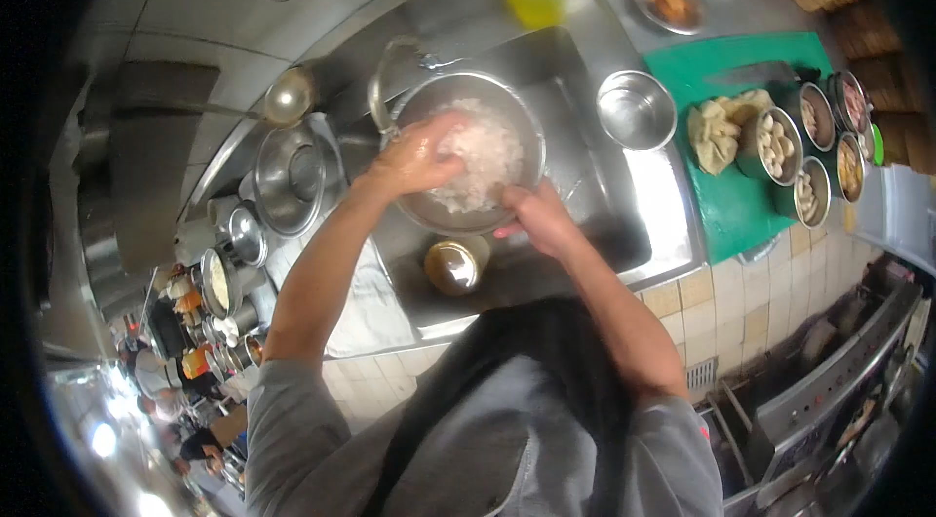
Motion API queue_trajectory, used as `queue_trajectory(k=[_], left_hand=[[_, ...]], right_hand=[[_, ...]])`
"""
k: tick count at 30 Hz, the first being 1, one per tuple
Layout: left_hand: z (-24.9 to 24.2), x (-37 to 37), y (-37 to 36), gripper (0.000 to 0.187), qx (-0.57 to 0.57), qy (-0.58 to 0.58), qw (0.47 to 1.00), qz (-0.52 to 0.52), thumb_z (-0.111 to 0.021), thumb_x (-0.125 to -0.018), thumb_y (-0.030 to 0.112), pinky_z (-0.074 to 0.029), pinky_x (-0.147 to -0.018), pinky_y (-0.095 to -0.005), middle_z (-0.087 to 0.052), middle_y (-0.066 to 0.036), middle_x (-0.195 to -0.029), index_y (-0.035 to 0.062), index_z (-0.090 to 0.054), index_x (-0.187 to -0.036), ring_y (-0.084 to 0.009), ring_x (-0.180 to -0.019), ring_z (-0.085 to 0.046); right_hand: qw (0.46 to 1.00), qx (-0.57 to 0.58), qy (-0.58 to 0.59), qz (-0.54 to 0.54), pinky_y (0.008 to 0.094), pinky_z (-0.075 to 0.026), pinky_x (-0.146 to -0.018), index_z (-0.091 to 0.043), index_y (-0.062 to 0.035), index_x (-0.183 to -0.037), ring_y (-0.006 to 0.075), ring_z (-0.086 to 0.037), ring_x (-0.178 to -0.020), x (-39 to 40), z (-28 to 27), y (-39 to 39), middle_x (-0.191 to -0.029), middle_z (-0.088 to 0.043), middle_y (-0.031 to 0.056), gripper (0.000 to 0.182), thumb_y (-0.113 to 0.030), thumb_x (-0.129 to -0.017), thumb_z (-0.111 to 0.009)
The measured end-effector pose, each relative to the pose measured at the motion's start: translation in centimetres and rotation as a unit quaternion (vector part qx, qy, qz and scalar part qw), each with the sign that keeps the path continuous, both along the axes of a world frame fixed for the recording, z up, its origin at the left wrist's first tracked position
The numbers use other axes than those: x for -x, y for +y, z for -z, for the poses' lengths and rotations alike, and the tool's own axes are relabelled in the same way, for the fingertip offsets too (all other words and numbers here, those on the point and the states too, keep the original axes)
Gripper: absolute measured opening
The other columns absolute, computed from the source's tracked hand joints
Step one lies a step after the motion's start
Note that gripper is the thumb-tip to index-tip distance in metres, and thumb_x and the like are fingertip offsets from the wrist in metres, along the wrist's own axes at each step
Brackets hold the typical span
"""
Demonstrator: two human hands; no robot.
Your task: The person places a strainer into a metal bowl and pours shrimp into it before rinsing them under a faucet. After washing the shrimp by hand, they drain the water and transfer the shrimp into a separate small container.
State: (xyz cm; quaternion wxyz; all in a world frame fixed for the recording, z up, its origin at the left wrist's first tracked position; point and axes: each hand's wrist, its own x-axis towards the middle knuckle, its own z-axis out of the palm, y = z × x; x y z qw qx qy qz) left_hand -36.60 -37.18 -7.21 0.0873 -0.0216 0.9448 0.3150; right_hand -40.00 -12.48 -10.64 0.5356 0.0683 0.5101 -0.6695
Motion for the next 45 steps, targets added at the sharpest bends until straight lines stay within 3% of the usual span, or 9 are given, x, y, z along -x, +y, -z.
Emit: queue_trajectory(k=[5,9,17,25,31,33,35,38,45], left_hand=[[-0.7,-0.1,0.7,0.058,-0.022,0.003,0.995,-0.1,-0.077,-0.082,0.026,-0.054,-0.097,-0.0474,-0.071,-0.023,-0.122,0.011,-0.054,-0.133,-0.0426,-0.117,-0.068],[-2.0,0.5,1.7,0.054,-0.025,-0.002,0.989,-0.145,-0.081,-0.079,0.027,-0.055,-0.089,-0.0438,-0.071,-0.021,-0.11,0.0081,-0.056,-0.124,-0.0378,-0.102,-0.071],[-2.2,0.0,2.9,0.046,-0.049,-0.011,0.993,-0.111,-0.085,-0.078,0.025,-0.052,-0.077,-0.0389,-0.066,-0.013,-0.093,0.0046,-0.059,-0.109,-0.0245,-0.082,-0.062],[-1.4,-0.6,2.9,0.035,-0.058,0.017,0.993,-0.103,-0.083,-0.081,0.019,-0.051,-0.075,-0.0352,-0.068,-0.01,-0.092,0.0021,-0.063,-0.104,-0.0192,-0.08,-0.061],[1.8,-1.3,2.7,0.036,-0.168,0.067,0.975,-0.13,-0.081,-0.083,0.018,-0.055,-0.078,-0.0353,-0.073,-0.014,-0.099,0.0036,-0.07,-0.114,-0.0215,-0.086,-0.069],[1.0,-1.2,2.2,0.043,-0.139,-0.036,0.98,-0.142,-0.079,-0.083,0.02,-0.056,-0.08,-0.0383,-0.074,-0.015,-0.102,0.0034,-0.069,-0.122,-0.0243,-0.092,-0.071],[0.8,-1.1,1.4,0.054,-0.075,-0.062,0.988,-0.123,-0.077,-0.084,0.024,-0.057,-0.085,-0.0411,-0.075,-0.018,-0.106,0.0033,-0.065,-0.132,-0.028,-0.098,-0.072],[-2.4,-0.9,3.0,0.056,-0.047,-0.072,0.983,-0.162,-0.073,-0.085,0.025,-0.056,-0.089,-0.0453,-0.074,-0.024,-0.11,0.0045,-0.062,-0.135,-0.0345,-0.103,-0.072],[-2.4,-0.9,3.1,0.05,-0.044,-0.041,0.979,-0.193,-0.064,-0.087,0.023,-0.056,-0.094,-0.0474,-0.072,-0.028,-0.111,0.006,-0.062,-0.134,-0.0426,-0.104,-0.071]], right_hand=[[0.998,-0.042,-0.012,0.036,0.04,-0.067,-0.068,-0.05,0.0042,-0.141,0.0308,-0.071,-0.106,-0.3,2.8,-0.6,-0.126,-0.066,0.0206,0.053,-0.014,-0.094,-0.066],[1.0,0.004,0.003,0.001,0.0408,-0.066,-0.066,-0.049,0.002,-0.143,0.0288,-0.069,-0.104,0.8,0.0,-0.3,-0.122,-0.066,0.0172,0.055,-0.013,-0.092,-0.064],[0.999,-0.005,0.017,0.027,0.0401,-0.064,-0.061,-0.051,0.004,-0.142,0.0251,-0.065,-0.101,0.5,0.7,-0.2,-0.114,-0.065,0.0131,0.053,-0.015,-0.094,-0.061],[0.998,-0.023,0.021,0.051,0.0412,-0.065,-0.062,-0.044,0.013,-0.142,0.0308,-0.067,-0.103,1.1,-0.7,0.1,-0.118,-0.064,0.0191,0.061,-0.014,-0.092,-0.066],[0.996,-0.069,-0.003,0.06,0.0421,-0.066,-0.061,-0.04,0.0137,-0.14,0.0359,-0.069,-0.107,0.7,0.5,-0.8,-0.13,-0.062,0.0264,0.063,-0.012,-0.092,-0.07],[0.996,-0.049,0.021,0.065,0.0395,-0.066,-0.062,-0.055,0.0104,-0.136,0.0298,-0.072,-0.098,0.5,0.6,-0.7,-0.118,-0.069,0.02,0.052,-0.014,-0.092,-0.068],[0.998,-0.032,0.032,0.049,0.0369,-0.065,-0.059,-0.058,0.0104,-0.133,0.027,-0.073,-0.091,0.7,0.5,-0.4,-0.113,-0.071,0.0187,0.047,-0.01,-0.091,-0.067],[0.998,-0.018,0.024,0.064,0.0348,-0.064,-0.055,-0.059,0.0106,-0.131,0.0253,-0.072,-0.084,0.4,1.0,-0.3,-0.111,-0.071,0.0188,0.045,-0.008,-0.09,-0.066],[0.998,-0.024,0.038,0.042,0.0341,-0.062,-0.052,-0.057,0.011,-0.13,0.0251,-0.073,-0.083,0.6,-0.2,-0.7,-0.109,-0.07,0.0189,0.043,-0.005,-0.09,-0.06]])
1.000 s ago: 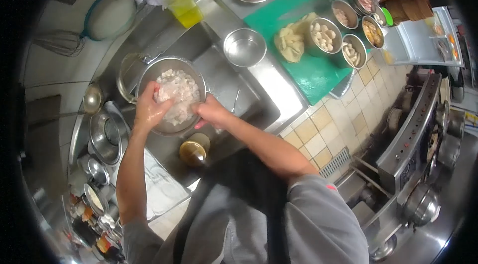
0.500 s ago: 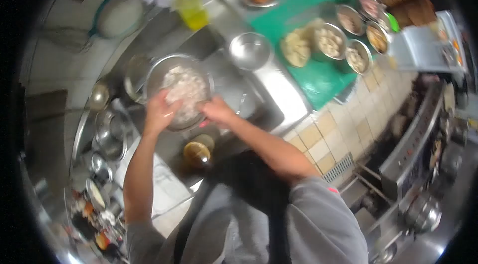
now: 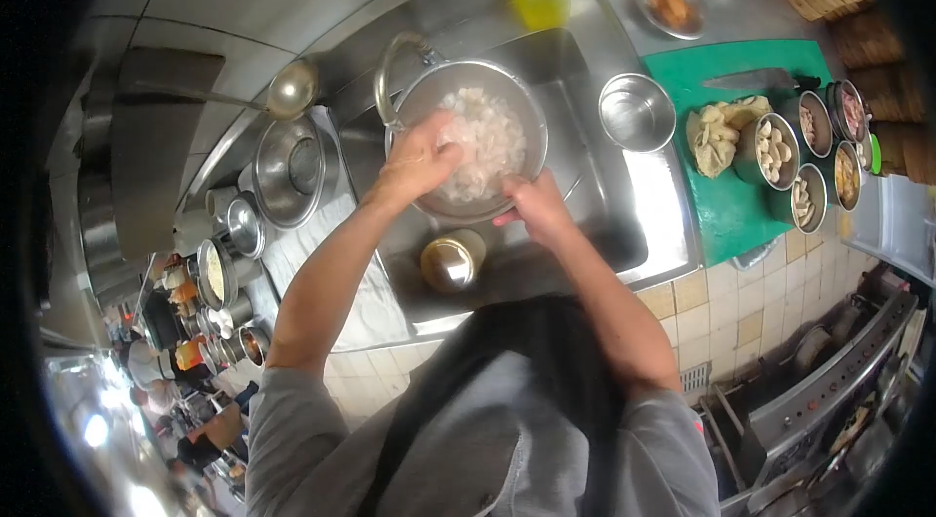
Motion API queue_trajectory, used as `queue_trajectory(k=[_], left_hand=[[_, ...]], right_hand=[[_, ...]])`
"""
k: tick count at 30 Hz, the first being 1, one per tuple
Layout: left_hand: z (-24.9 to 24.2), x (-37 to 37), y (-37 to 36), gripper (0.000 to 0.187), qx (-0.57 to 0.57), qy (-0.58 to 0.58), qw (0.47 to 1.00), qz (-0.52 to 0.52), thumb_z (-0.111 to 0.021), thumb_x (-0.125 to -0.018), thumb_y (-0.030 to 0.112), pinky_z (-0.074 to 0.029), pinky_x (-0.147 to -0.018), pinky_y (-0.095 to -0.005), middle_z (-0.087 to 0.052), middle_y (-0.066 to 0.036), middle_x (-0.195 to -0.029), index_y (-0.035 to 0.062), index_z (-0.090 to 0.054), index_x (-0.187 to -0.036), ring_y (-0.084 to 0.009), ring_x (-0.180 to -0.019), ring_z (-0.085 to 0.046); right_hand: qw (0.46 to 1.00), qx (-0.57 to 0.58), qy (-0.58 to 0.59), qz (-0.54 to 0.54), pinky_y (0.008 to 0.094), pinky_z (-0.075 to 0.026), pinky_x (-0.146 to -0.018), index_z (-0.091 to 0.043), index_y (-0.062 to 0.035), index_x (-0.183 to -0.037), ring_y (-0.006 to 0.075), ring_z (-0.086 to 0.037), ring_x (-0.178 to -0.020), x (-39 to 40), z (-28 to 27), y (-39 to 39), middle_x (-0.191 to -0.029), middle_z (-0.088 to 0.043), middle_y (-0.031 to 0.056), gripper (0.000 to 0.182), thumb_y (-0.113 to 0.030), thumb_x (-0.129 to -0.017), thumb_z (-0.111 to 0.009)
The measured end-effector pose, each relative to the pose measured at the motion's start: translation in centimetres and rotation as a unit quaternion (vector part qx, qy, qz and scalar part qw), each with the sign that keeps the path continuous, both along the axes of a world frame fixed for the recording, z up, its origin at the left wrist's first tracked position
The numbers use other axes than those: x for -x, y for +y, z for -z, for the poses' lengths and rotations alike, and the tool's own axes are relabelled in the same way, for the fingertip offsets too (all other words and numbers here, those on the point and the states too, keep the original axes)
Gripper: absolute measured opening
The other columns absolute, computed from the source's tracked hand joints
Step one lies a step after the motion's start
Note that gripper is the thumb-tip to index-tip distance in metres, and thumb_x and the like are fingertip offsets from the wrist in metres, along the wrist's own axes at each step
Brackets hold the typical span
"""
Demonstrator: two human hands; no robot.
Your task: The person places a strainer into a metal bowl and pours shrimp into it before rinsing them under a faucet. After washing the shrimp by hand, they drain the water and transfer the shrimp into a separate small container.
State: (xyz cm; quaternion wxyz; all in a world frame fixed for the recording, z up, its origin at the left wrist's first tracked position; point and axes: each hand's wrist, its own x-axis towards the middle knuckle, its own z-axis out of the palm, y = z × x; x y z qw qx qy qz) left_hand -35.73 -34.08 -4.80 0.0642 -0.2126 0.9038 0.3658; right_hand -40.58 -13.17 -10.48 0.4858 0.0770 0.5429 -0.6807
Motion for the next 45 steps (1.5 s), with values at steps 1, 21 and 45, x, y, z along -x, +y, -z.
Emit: queue_trajectory(k=[1,21,45], left_hand=[[0.2,0.0,-0.1,0.05,-0.008,0.004,1.0,-0.009,-0.064,-0.087,0.023,-0.056,-0.093,-0.047,-0.073,-0.027,-0.11,0.0056,-0.062,-0.134,-0.0422,-0.102,-0.072],[2.7,-0.6,-0.7,0.05,0.252,0.063,0.916,0.307,-0.064,-0.091,0.016,-0.058,-0.098,-0.0483,-0.053,-0.021,-0.143,0.0183,-0.058,-0.14,-0.0404,-0.109,-0.07],[5.1,3.8,0.7,0.061,0.206,-0.095,0.967,0.12,-0.078,-0.085,0.036,-0.055,-0.1,-0.05,-0.063,-0.02,-0.139,0.0131,-0.061,-0.138,-0.0391,-0.12,-0.066]], right_hand=[[1.0,0.0,0.0,0.004,0.034,-0.062,-0.052,-0.057,0.0111,-0.13,0.0251,-0.072,-0.083,0.0,0.0,0.0,-0.109,-0.069,0.0188,0.043,-0.004,-0.09,-0.06],[1.0,-0.002,-0.003,0.018,0.0335,-0.063,-0.054,-0.058,0.0127,-0.128,0.0259,-0.072,-0.082,-0.3,0.9,0.5,-0.108,-0.069,0.0195,0.042,-0.008,-0.092,-0.061],[0.999,-0.027,0.016,-0.039,0.0342,-0.063,-0.054,-0.051,0.0082,-0.138,0.0279,-0.073,-0.088,-0.9,0.5,0.8,-0.113,-0.07,0.0198,0.047,-0.006,-0.093,-0.058]])
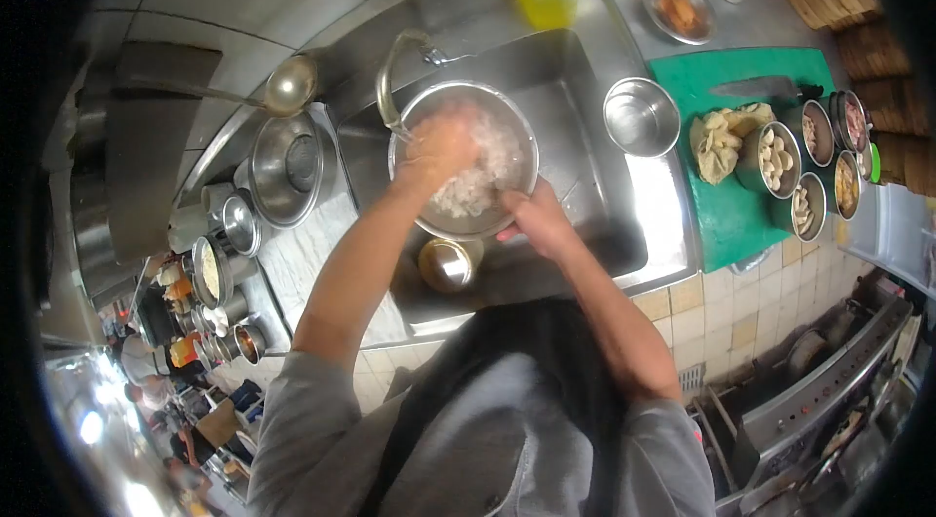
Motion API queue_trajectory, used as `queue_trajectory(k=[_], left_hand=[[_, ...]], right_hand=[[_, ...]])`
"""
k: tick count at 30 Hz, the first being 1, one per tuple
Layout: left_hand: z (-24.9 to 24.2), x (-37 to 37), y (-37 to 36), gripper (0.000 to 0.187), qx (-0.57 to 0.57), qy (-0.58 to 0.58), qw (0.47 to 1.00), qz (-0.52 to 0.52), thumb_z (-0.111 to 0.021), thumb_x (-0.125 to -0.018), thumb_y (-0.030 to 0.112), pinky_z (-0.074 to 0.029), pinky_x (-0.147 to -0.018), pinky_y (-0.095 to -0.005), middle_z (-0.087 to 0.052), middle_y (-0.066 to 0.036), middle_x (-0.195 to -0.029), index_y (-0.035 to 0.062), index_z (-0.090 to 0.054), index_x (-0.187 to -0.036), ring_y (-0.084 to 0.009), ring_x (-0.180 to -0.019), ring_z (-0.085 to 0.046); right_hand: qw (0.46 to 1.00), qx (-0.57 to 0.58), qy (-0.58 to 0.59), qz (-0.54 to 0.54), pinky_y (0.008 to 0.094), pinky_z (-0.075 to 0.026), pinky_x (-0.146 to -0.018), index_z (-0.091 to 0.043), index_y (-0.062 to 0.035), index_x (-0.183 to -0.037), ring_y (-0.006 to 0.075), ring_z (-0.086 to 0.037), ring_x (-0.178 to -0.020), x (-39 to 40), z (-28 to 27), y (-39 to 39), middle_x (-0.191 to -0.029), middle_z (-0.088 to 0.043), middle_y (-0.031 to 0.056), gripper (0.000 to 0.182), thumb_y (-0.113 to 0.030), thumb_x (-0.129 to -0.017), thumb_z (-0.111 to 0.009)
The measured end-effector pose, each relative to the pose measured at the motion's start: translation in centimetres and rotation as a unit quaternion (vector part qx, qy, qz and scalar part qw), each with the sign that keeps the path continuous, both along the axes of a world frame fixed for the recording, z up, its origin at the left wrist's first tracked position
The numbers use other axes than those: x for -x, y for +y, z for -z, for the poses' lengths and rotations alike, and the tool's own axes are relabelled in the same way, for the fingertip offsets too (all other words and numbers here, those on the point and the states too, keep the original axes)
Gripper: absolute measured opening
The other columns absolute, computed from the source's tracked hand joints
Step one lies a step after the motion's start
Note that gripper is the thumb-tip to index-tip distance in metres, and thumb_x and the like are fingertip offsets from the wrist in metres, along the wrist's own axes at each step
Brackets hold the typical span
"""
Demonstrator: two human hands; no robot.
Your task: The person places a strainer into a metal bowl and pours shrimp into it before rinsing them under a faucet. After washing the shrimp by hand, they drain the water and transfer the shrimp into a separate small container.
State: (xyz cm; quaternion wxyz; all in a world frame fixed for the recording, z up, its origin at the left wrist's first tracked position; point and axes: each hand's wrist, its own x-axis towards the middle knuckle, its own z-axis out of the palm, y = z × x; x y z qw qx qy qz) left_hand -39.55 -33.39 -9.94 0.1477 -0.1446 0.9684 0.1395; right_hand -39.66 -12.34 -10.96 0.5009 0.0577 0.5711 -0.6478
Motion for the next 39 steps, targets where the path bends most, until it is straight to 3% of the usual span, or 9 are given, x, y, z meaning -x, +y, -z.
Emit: queue_trajectory(k=[5,11,17,21,25,27,30,33,39], left_hand=[[-1.5,-0.2,-3.7,0.059,-0.348,0.042,0.925,-0.15,-0.079,-0.086,0.039,-0.056,-0.099,-0.0438,-0.071,-0.02,-0.12,0.0078,-0.064,-0.133,-0.0375,-0.115,-0.068],[-3.9,-5.1,-1.7,0.079,-0.106,0.05,0.992,0.051,-0.081,-0.083,0.043,-0.052,-0.105,-0.0469,-0.061,-0.018,-0.136,0.0198,-0.05,-0.152,-0.0421,-0.123,-0.063],[0.9,-2.0,-2.4,0.087,-0.198,0.029,0.973,-0.119,-0.082,-0.08,0.045,-0.051,-0.107,-0.047,-0.058,-0.02,-0.142,0.0173,-0.045,-0.154,-0.0392,-0.129,-0.061],[-2.8,-0.8,-0.4,0.085,-0.293,-0.052,0.933,-0.204,-0.081,-0.08,0.043,-0.051,-0.107,-0.0459,-0.057,-0.022,-0.146,0.0141,-0.047,-0.151,-0.0394,-0.124,-0.065],[-1.4,-2.5,1.2,0.075,-0.102,0.03,0.993,-0.04,-0.076,-0.085,0.04,-0.051,-0.107,-0.0447,-0.064,-0.022,-0.138,0.0126,-0.049,-0.149,-0.0397,-0.121,-0.067],[-1.1,-2.4,-0.8,0.071,-0.199,0.026,0.971,-0.127,-0.074,-0.087,0.038,-0.051,-0.108,-0.0451,-0.065,-0.021,-0.136,0.0113,-0.049,-0.148,-0.0391,-0.121,-0.067],[-3.3,-1.6,-3.5,0.07,-0.554,-0.101,0.76,-0.324,-0.073,-0.089,0.036,-0.05,-0.11,-0.0458,-0.064,-0.02,-0.136,0.0125,-0.049,-0.15,-0.0392,-0.122,-0.066],[-2.3,-1.9,-3.8,0.072,-0.174,-0.052,0.976,-0.12,-0.075,-0.088,0.037,-0.05,-0.11,-0.0477,-0.058,-0.018,-0.143,0.0156,-0.048,-0.152,-0.0412,-0.123,-0.065],[-1.6,-3.6,-1.3,0.083,-0.057,-0.008,0.994,0.095,-0.075,-0.087,0.029,-0.049,-0.111,-0.0491,-0.051,-0.02,-0.15,0.0215,-0.037,-0.16,-0.0434,-0.13,-0.06]], right_hand=[[1.0,-0.001,0.001,0.017,0.0341,-0.06,-0.051,-0.052,0.0075,-0.134,0.0258,-0.072,-0.082,0.6,0.8,-0.3,-0.11,-0.069,0.0191,0.044,-0.004,-0.093,-0.057],[0.998,0.011,-0.042,0.05,0.0346,-0.06,-0.052,-0.054,0.0078,-0.13,0.0252,-0.07,-0.077,0.6,0.6,0.0,-0.104,-0.067,0.017,0.041,-0.002,-0.09,-0.056],[1.0,0.008,-0.009,0.001,0.0367,-0.063,-0.058,-0.054,0.0089,-0.135,0.0283,-0.073,-0.092,1.0,0.2,-0.4,-0.115,-0.069,0.0193,0.049,-0.007,-0.088,-0.059],[0.999,0.009,-0.023,0.047,0.0345,-0.06,-0.052,-0.054,0.0068,-0.129,0.0233,-0.068,-0.076,0.9,-0.3,-0.5,-0.102,-0.065,0.0151,0.04,-0.003,-0.09,-0.055],[0.999,0.0,-0.025,0.041,0.034,-0.06,-0.051,-0.053,0.0064,-0.131,0.0228,-0.067,-0.076,0.8,0.9,0.0,-0.103,-0.065,0.0149,0.042,-0.003,-0.09,-0.055],[0.998,0.005,-0.028,0.05,0.034,-0.06,-0.051,-0.053,0.0067,-0.131,0.0228,-0.068,-0.076,0.6,0.7,0.3,-0.103,-0.065,0.0152,0.042,-0.002,-0.09,-0.055],[0.998,0.018,-0.026,0.051,0.0341,-0.06,-0.05,-0.053,0.0079,-0.13,0.023,-0.068,-0.075,0.7,-0.1,0.6,-0.103,-0.066,0.016,0.041,-0.001,-0.09,-0.054],[1.0,0.003,-0.015,0.027,0.0348,-0.061,-0.053,-0.052,0.0089,-0.132,0.0253,-0.07,-0.081,1.0,0.7,0.6,-0.109,-0.067,0.0183,0.043,-0.004,-0.091,-0.055],[1.0,-0.001,-0.019,0.012,0.0362,-0.063,-0.058,-0.051,0.0092,-0.138,0.03,-0.073,-0.095,0.9,1.5,0.7,-0.122,-0.068,0.022,0.048,-0.01,-0.095,-0.058]])
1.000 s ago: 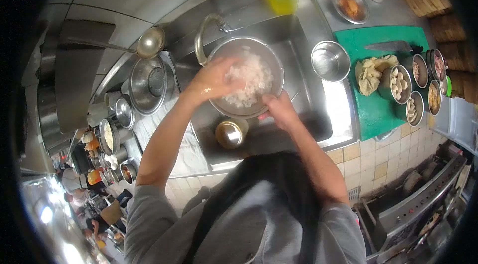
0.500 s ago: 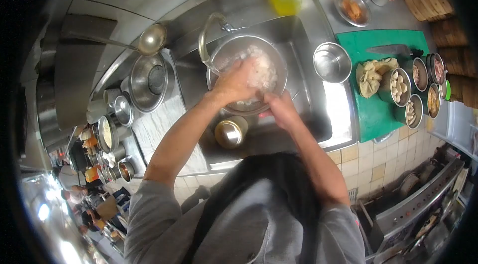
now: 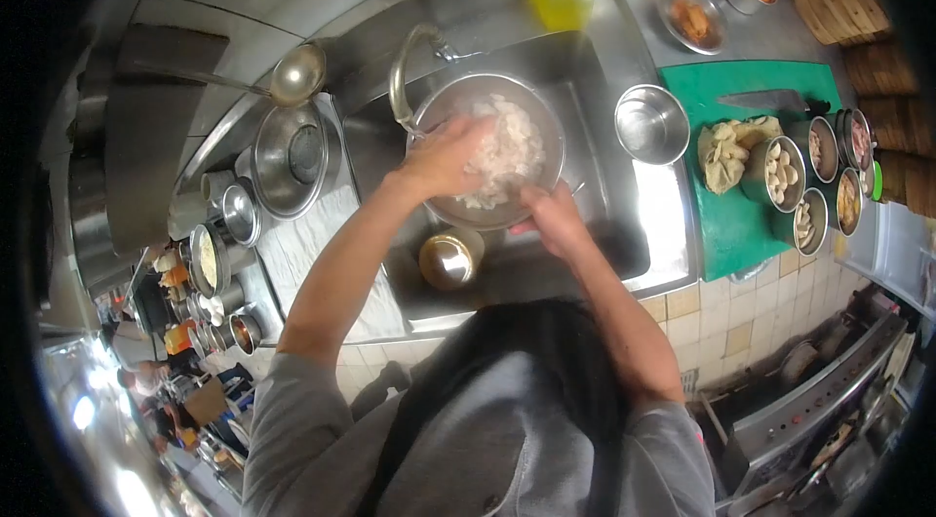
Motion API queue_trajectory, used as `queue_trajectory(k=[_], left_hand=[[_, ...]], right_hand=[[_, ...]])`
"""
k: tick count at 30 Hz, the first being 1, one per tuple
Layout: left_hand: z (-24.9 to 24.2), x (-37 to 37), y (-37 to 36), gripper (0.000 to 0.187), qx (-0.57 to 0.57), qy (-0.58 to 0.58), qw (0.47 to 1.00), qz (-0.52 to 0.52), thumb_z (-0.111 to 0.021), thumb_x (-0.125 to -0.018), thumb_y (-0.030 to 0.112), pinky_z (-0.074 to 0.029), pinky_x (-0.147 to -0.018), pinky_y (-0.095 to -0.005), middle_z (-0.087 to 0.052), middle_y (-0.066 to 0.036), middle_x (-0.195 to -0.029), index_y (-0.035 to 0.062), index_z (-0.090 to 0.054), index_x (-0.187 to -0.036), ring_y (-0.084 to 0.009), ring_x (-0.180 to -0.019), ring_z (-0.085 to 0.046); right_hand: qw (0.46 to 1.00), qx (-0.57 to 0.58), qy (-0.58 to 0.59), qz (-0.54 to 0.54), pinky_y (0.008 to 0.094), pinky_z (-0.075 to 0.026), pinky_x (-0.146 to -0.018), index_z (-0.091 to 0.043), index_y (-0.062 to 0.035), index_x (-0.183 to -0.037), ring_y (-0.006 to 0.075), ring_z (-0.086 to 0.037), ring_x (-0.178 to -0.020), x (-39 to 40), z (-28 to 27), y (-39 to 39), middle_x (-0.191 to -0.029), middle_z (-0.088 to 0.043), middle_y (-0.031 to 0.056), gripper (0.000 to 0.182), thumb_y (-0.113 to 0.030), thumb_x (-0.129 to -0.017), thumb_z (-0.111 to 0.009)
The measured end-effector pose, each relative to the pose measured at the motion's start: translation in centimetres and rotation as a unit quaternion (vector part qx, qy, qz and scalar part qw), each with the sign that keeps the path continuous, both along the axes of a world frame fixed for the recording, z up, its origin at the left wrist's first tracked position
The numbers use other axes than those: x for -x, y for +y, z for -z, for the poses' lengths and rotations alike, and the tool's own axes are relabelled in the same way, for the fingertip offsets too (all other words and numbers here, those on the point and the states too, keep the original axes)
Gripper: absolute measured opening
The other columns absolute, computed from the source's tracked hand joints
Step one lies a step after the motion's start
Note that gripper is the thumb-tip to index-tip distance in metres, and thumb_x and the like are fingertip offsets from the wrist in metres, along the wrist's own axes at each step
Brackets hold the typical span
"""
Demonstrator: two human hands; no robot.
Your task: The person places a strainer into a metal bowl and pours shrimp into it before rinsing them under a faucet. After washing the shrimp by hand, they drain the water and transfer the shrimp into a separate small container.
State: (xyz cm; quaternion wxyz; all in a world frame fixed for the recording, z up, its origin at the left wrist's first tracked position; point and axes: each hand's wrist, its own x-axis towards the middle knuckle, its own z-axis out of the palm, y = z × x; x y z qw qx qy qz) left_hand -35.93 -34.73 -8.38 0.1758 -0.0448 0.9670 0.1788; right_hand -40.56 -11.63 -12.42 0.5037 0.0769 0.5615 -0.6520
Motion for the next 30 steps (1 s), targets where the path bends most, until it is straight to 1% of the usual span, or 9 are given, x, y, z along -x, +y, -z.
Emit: queue_trajectory(k=[6,12,13,16,19,22,25,28,30], left_hand=[[0.6,0.6,2.4,0.102,-0.12,-0.064,0.979,-0.152,-0.081,-0.082,0.027,-0.051,-0.109,-0.048,-0.049,-0.027,-0.153,0.0165,-0.023,-0.166,-0.0392,-0.131,-0.061],[-2.2,-3.5,4.1,0.111,-0.563,-0.017,0.722,-0.402,-0.088,-0.087,0.018,-0.051,-0.109,-0.0432,-0.053,-0.021,-0.151,0.0096,-0.013,-0.168,-0.0276,-0.138,-0.054],[-1.9,-4.4,4.3,0.101,-0.551,-0.036,0.709,-0.44,-0.089,-0.087,0.034,-0.053,-0.104,-0.0524,-0.057,-0.017,-0.147,0.0083,-0.029,-0.164,-0.0334,-0.136,-0.056],[-1.6,-6.2,4.3,0.08,-0.66,-0.092,0.577,-0.472,-0.089,-0.087,0.03,-0.059,-0.088,-0.0463,-0.062,-0.014,-0.137,0.0065,-0.048,-0.151,-0.0274,-0.125,-0.063],[-0.5,-7.7,4.3,0.059,-0.693,-0.077,0.536,-0.477,-0.087,-0.087,0.028,-0.056,-0.073,-0.0353,-0.068,-0.01,-0.124,0.0075,-0.06,-0.135,-0.0229,-0.109,-0.069],[-0.1,-8.0,5.2,0.045,-0.645,-0.054,0.564,-0.512,-0.08,-0.09,0.021,-0.049,-0.062,-0.0316,-0.072,-0.007,-0.11,0.0064,-0.062,-0.129,-0.0195,-0.095,-0.072],[-1.1,-7.5,5.9,0.046,-0.566,-0.051,0.676,-0.469,-0.08,-0.085,0.022,-0.055,-0.068,-0.0376,-0.075,-0.01,-0.105,0.0048,-0.063,-0.124,-0.0272,-0.092,-0.074],[-2.4,-6.2,8.1,0.05,-0.299,0.061,0.907,-0.29,-0.08,-0.079,0.023,-0.057,-0.076,-0.0426,-0.075,-0.02,-0.1,0.001,-0.063,-0.121,-0.0339,-0.092,-0.074],[-3.9,-5.3,9.5,0.051,-0.242,-0.011,0.933,-0.265,-0.078,-0.078,0.024,-0.057,-0.089,-0.0452,-0.073,-0.022,-0.105,0.003,-0.063,-0.123,-0.039,-0.1,-0.072]], right_hand=[[0.999,-0.028,0.009,-0.012,0.0363,-0.064,-0.058,-0.045,0.0094,-0.144,0.0308,-0.073,-0.096,-0.2,-0.1,0.8,-0.124,-0.067,0.0226,0.053,-0.012,-0.097,-0.059],[0.998,-0.056,0.029,-0.011,0.035,-0.063,-0.057,-0.043,0.0098,-0.145,0.0291,-0.073,-0.091,-1.0,1.0,4.6,-0.122,-0.067,0.0231,0.056,-0.014,-0.098,-0.061],[0.998,-0.062,0.025,-0.003,0.0344,-0.063,-0.056,-0.045,0.0096,-0.145,0.0283,-0.073,-0.09,-1.4,1.6,5.2,-0.122,-0.067,0.023,0.056,-0.015,-0.098,-0.062],[0.998,-0.064,0.001,-0.001,0.0319,-0.062,-0.054,-0.051,0.0084,-0.141,0.0256,-0.074,-0.086,-2.4,2.6,7.1,-0.119,-0.069,0.0216,0.054,-0.02,-0.098,-0.066],[0.998,-0.067,-0.006,-0.012,0.0306,-0.061,-0.055,-0.056,0.007,-0.138,0.0242,-0.074,-0.087,-3.1,2.5,8.1,-0.117,-0.071,0.0201,0.054,-0.026,-0.097,-0.07],[0.998,-0.067,0.002,-0.018,0.0305,-0.062,-0.057,-0.056,0.0067,-0.138,0.0238,-0.074,-0.091,-3.2,2.8,9.1,-0.118,-0.071,0.0197,0.056,-0.028,-0.097,-0.071],[0.998,-0.061,0.015,-0.031,0.0313,-0.062,-0.059,-0.056,0.0064,-0.14,0.0241,-0.074,-0.096,-3.1,3.5,9.7,-0.12,-0.071,0.0196,0.057,-0.028,-0.097,-0.071],[0.997,-0.062,0.012,-0.05,0.0322,-0.063,-0.06,-0.054,0.0054,-0.141,0.0247,-0.073,-0.1,-2.8,3.4,9.5,-0.123,-0.07,0.0194,0.057,-0.027,-0.097,-0.07],[0.997,-0.065,0.012,-0.047,0.0328,-0.064,-0.06,-0.053,0.0049,-0.143,0.0251,-0.073,-0.102,-2.8,2.9,9.0,-0.125,-0.069,0.0193,0.055,-0.025,-0.098,-0.068]])
